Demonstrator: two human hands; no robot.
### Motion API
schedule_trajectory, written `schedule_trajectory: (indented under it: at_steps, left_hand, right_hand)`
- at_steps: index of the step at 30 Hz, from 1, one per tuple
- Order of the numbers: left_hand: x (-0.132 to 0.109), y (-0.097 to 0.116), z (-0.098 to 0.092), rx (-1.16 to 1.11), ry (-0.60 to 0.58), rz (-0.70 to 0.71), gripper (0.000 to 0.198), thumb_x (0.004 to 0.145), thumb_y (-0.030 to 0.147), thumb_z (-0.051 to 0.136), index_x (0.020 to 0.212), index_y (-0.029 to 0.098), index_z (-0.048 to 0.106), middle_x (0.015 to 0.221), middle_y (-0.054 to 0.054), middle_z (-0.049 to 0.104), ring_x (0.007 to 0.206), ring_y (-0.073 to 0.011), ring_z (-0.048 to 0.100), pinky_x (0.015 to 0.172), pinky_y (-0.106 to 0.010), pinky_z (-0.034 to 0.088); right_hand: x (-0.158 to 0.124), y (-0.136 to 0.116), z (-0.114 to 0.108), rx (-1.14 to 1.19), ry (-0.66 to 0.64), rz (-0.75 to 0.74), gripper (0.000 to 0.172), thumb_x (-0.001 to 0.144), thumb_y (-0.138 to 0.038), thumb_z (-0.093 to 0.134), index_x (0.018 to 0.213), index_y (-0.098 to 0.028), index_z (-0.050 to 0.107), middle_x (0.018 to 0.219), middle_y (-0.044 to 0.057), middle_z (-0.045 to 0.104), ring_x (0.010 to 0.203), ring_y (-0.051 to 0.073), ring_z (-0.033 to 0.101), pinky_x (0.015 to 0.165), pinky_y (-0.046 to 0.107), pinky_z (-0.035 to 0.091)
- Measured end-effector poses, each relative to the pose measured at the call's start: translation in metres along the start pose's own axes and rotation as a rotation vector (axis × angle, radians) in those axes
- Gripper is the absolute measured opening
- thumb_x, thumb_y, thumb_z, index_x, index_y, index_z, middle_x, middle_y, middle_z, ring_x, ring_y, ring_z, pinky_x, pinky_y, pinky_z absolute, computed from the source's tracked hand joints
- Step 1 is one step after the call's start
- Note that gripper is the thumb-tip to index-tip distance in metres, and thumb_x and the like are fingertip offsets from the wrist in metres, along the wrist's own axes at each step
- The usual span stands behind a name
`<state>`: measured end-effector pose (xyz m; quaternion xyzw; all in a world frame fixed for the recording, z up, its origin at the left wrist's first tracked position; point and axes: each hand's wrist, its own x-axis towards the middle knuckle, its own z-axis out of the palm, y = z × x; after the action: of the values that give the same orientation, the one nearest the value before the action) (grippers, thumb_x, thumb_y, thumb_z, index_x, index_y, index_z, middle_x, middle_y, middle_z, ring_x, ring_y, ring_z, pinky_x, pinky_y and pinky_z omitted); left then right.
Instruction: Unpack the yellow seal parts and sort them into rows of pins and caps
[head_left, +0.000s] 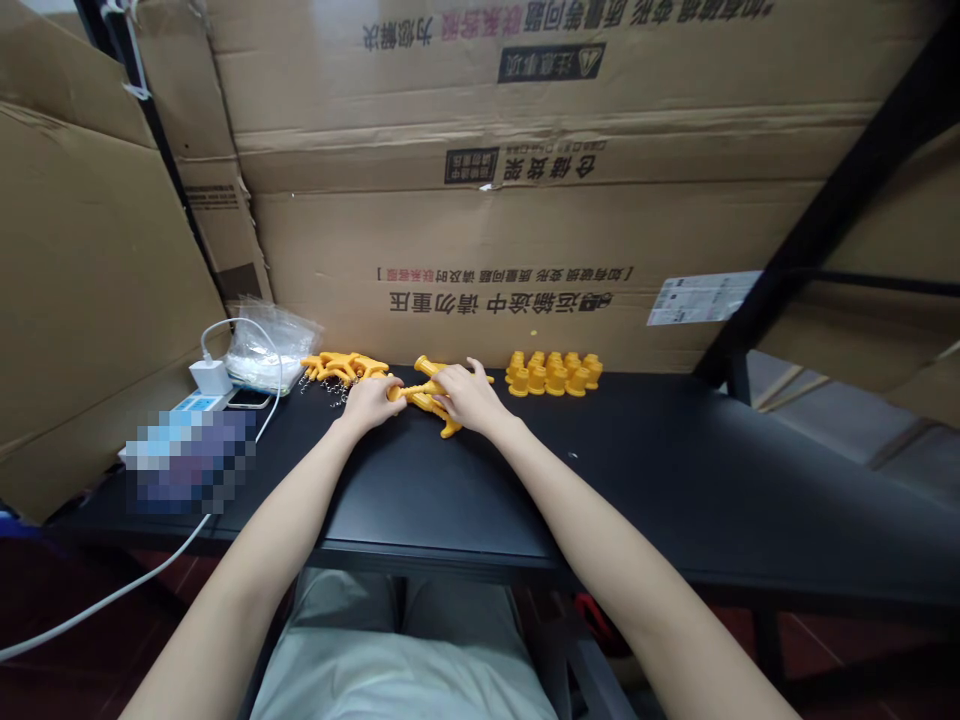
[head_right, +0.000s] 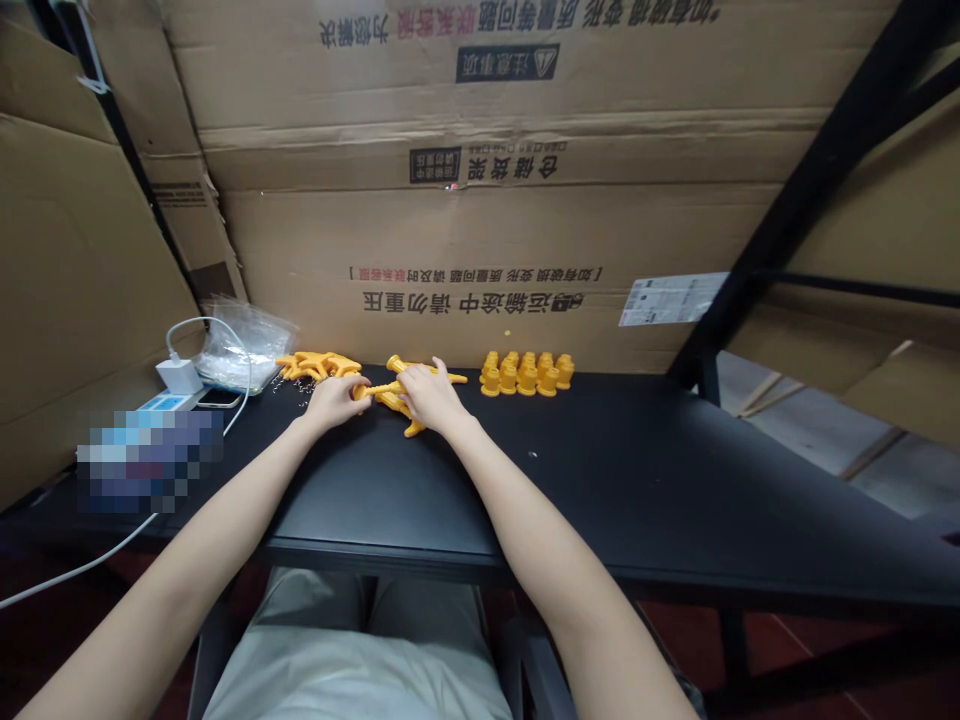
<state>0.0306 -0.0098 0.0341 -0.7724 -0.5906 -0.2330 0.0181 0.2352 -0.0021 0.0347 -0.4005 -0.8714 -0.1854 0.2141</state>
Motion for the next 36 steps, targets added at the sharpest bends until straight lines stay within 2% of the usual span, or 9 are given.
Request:
schedule_trajectory:
  at_steps: [8,15,19,22,27,31,36]
  left_hand:
    - [0.000,0.002,-0.001,-0.009,0.022,-0.043,0.036,0.079,0.035,0.057,0.112,0.025,0.068,0.093,-0.004,0.072,0.091,-0.0207,0.066,0.084,-0.029,0.048]
    - [0.005,-0.011,0.001,-0.027,0.091,-0.192,0.035,0.083,0.031,0.053,0.116,0.025,0.064,0.103,-0.006,0.071,0.098,-0.0232,0.065,0.084,-0.032,0.049]
    - [0.007,-0.016,-0.001,-0.032,0.159,-0.285,0.031,0.085,0.027,0.048,0.113,0.025,0.062,0.099,-0.006,0.071,0.096,-0.0228,0.066,0.080,-0.032,0.049]
    - [0.006,-0.019,-0.002,-0.048,0.180,-0.308,0.029,0.085,0.025,0.048,0.112,0.026,0.059,0.096,-0.005,0.071,0.094,-0.0228,0.066,0.078,-0.032,0.049]
    - [0.005,-0.027,0.005,-0.091,0.229,-0.269,0.036,0.087,0.031,0.047,0.122,0.023,0.052,0.110,-0.008,0.067,0.098,-0.0226,0.065,0.082,-0.033,0.049]
    - [0.010,-0.036,0.014,-0.128,0.288,-0.212,0.044,0.087,0.027,0.047,0.131,0.023,0.045,0.127,-0.009,0.058,0.112,-0.0230,0.059,0.090,-0.036,0.049]
    - [0.013,-0.040,0.016,-0.084,0.327,-0.144,0.049,0.089,0.023,0.042,0.137,0.016,0.041,0.123,-0.014,0.058,0.119,-0.0237,0.052,0.101,-0.038,0.043]
  right_hand:
    - [0.002,0.003,-0.001,-0.080,0.069,0.077,0.021,0.083,-0.009,0.044,0.100,-0.017,0.054,0.096,0.010,0.066,0.095,0.025,0.057,0.102,0.048,0.025]
    - [-0.003,0.019,0.001,-0.048,0.148,0.131,0.019,0.083,-0.016,0.046,0.101,-0.019,0.053,0.096,0.011,0.066,0.092,0.027,0.055,0.099,0.049,0.027]
    - [-0.004,0.021,0.004,-0.018,0.162,0.143,0.017,0.084,-0.020,0.047,0.099,-0.019,0.054,0.095,0.011,0.066,0.092,0.027,0.055,0.099,0.049,0.026]
    - [-0.003,0.024,0.003,0.001,0.239,0.206,0.016,0.086,-0.025,0.047,0.098,-0.019,0.055,0.097,0.012,0.065,0.093,0.027,0.054,0.097,0.047,0.027]
    - [-0.012,0.053,-0.008,-0.013,0.448,0.504,0.030,0.089,-0.038,0.045,0.103,-0.015,0.057,0.108,0.017,0.061,0.102,0.030,0.051,0.091,0.044,0.031]
    - [-0.039,0.093,-0.008,-0.043,0.616,0.924,0.033,0.088,-0.039,0.044,0.109,-0.016,0.056,0.111,0.018,0.056,0.108,0.032,0.047,0.088,0.045,0.033]
    - [-0.080,0.132,0.009,0.031,0.782,1.422,0.026,0.085,-0.032,0.048,0.106,-0.019,0.056,0.104,0.013,0.059,0.107,0.031,0.048,0.090,0.048,0.035]
